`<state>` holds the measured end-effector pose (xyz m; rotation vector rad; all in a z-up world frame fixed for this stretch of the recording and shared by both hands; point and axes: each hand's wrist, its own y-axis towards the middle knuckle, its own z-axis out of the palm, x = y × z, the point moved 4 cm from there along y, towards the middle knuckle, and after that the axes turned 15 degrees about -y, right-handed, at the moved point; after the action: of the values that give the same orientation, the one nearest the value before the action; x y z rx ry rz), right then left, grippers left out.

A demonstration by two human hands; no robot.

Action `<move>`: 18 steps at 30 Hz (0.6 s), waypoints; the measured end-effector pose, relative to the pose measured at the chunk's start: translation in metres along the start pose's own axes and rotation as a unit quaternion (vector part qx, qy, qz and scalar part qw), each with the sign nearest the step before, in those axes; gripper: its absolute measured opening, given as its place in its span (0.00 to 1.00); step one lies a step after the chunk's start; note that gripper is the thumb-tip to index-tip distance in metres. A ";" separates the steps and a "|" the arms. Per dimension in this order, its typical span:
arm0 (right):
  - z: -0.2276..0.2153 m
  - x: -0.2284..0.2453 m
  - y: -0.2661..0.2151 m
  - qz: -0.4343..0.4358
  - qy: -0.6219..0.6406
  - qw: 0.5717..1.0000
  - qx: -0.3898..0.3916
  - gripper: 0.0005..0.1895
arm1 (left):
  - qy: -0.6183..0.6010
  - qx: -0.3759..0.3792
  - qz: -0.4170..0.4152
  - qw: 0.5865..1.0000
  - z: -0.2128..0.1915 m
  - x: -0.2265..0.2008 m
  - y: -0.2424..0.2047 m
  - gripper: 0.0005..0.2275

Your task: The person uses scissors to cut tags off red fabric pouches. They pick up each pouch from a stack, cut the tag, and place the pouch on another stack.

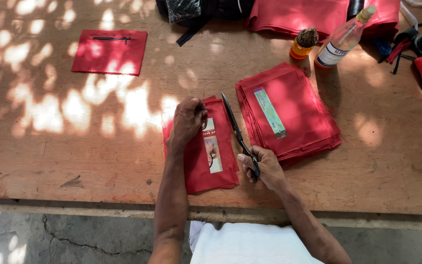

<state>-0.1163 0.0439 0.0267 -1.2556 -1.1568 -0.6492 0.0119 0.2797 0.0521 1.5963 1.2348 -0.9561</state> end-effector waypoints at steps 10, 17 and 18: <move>0.003 0.029 -0.005 0.023 0.014 0.999 0.023 0.14 | 0.027 0.077 -0.002 0.997 -0.012 -0.019 -0.004 0.07; 0.002 0.025 -0.009 0.025 0.002 0.999 0.023 0.15 | -0.192 0.150 -0.089 0.966 -0.022 -0.019 -0.008 0.05; 0.002 0.025 -0.008 0.034 -0.008 0.999 0.022 0.15 | -0.190 0.150 -0.076 0.967 -0.024 -0.021 -0.008 0.06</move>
<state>-0.1157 0.0487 0.0520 -1.2591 -1.1313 -0.5617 0.0010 0.2968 0.0781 1.4629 0.9865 -1.5273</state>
